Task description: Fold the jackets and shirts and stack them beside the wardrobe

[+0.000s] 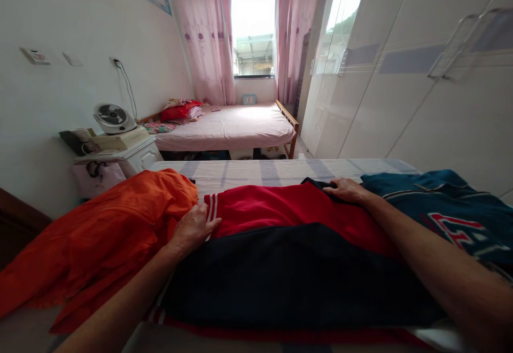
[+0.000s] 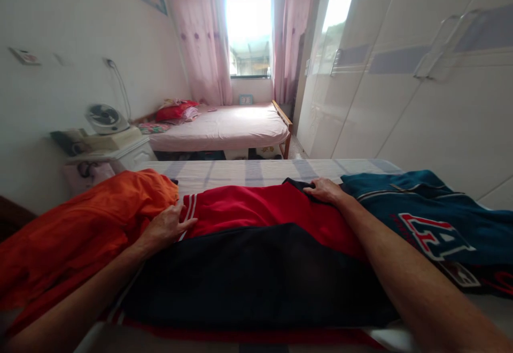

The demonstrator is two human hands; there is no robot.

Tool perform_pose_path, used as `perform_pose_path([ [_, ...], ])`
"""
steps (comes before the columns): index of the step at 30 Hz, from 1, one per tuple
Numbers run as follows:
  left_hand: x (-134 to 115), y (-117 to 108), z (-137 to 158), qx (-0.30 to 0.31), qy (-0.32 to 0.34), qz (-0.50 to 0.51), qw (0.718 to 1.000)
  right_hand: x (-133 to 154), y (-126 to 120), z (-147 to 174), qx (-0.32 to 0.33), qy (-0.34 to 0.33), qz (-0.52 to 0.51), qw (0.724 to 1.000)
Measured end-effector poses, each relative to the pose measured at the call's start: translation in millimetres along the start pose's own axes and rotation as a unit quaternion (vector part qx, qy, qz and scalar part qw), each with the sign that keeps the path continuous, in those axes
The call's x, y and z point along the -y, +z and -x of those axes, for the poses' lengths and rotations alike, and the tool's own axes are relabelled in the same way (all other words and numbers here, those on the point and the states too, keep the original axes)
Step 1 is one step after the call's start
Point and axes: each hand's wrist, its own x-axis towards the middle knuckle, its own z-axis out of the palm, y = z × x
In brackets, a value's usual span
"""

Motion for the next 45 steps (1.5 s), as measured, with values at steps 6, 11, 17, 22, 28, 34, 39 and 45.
perform_pose_path([
  [6, -3.6, 2.8, 3.4, 0.050, 0.003, 0.008, 0.999, -9.1, -4.6, 0.2, -0.010, -0.011, -0.010, 1.000],
  [11, -1.5, 2.7, 16.3, -0.003, -0.028, -0.067, 0.997, -14.5, -5.0, 0.7, -0.017, 0.003, -0.035, 0.999],
  [17, 8.0, 4.8, 19.0, 0.024, -0.037, -0.083, 0.996, -14.2, 6.8, 1.2, -0.029, 0.017, -0.046, 0.998],
  [22, 3.6, -1.6, 25.9, -0.003, -0.022, -0.114, 0.993, -17.3, 1.4, 1.9, -0.058, 0.022, -0.045, 0.997],
  [28, 11.6, -4.1, 36.1, -0.050, 0.000, -0.209, 0.977, -30.3, -10.9, 3.1, -0.117, 0.131, -0.036, 0.984],
  [34, 7.0, -8.0, 15.3, -0.082, 0.047, -0.245, 0.965, -20.3, 6.6, -6.3, -0.028, 0.041, -0.042, 0.998],
  [39, -4.6, -9.6, -39.5, -0.044, 0.174, -0.145, 0.973, -9.0, 5.2, -19.6, 0.006, 0.022, -0.033, 0.999],
  [45, -6.9, -17.8, -76.3, 0.013, 0.170, -0.100, 0.980, -0.4, -27.4, -3.2, -0.061, 0.020, -0.011, 0.998],
])
